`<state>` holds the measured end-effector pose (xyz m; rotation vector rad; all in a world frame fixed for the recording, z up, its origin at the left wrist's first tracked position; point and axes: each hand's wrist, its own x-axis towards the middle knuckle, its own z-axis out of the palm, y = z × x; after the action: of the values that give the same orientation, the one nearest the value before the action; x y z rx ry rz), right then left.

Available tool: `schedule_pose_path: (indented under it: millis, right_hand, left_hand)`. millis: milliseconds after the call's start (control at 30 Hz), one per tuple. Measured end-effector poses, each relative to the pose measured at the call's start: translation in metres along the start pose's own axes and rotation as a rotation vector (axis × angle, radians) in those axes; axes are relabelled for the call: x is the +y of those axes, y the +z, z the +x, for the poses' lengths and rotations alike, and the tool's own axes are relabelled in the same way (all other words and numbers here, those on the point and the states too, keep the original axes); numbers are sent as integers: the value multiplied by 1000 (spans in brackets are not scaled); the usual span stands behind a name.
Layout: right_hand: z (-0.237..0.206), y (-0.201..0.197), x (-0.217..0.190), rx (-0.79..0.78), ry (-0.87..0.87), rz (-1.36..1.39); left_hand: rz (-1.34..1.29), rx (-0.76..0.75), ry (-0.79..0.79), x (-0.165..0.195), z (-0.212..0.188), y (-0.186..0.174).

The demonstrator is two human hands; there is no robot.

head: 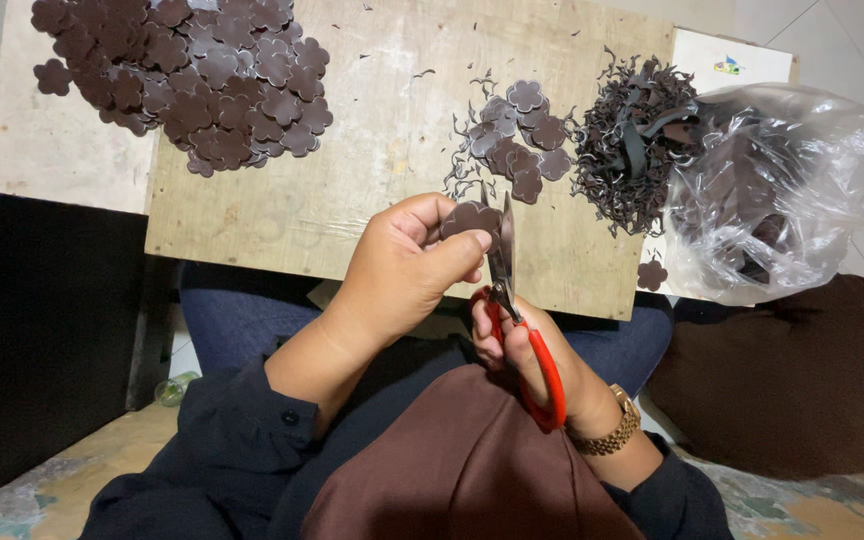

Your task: The person trims the edges of small dark brown flower-shaped craft pieces using red-handled scissors. They hold each piece in the left hand and carefully cut along the perimeter with the right hand, then place the finished piece onto a growing pile on the left side of the wooden board.

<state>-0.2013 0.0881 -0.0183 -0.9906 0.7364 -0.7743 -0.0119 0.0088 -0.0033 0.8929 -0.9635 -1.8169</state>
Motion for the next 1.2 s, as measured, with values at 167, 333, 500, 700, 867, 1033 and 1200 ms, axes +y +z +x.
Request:
schedule_pose_path:
  millis: [167, 333, 500, 700, 867, 1033, 1200]
  right_hand:
    - [-1, -2, 4, 22, 25, 19]
    - [-3, -3, 6, 41, 54, 48]
    - [-5, -4, 7, 72, 75, 61]
    - [-5, -5, 8, 69, 72, 82]
    - [-4, -5, 5, 40, 84, 106]
    - [1, -6, 4, -31, -5, 8]
    - [-2, -3, 3, 40, 87, 97]
  left_hand:
    - [-10, -6, 5, 1, -1, 1]
    - [-5, 7, 12, -1, 0, 1]
    - [7, 16, 6, -4, 1, -1]
    - [-44, 30, -1, -5, 1, -1]
    - [-15, -1, 12, -1, 2, -2]
    - [131, -9, -13, 5, 1, -4]
    - [131, -5, 7, 8, 1, -3]
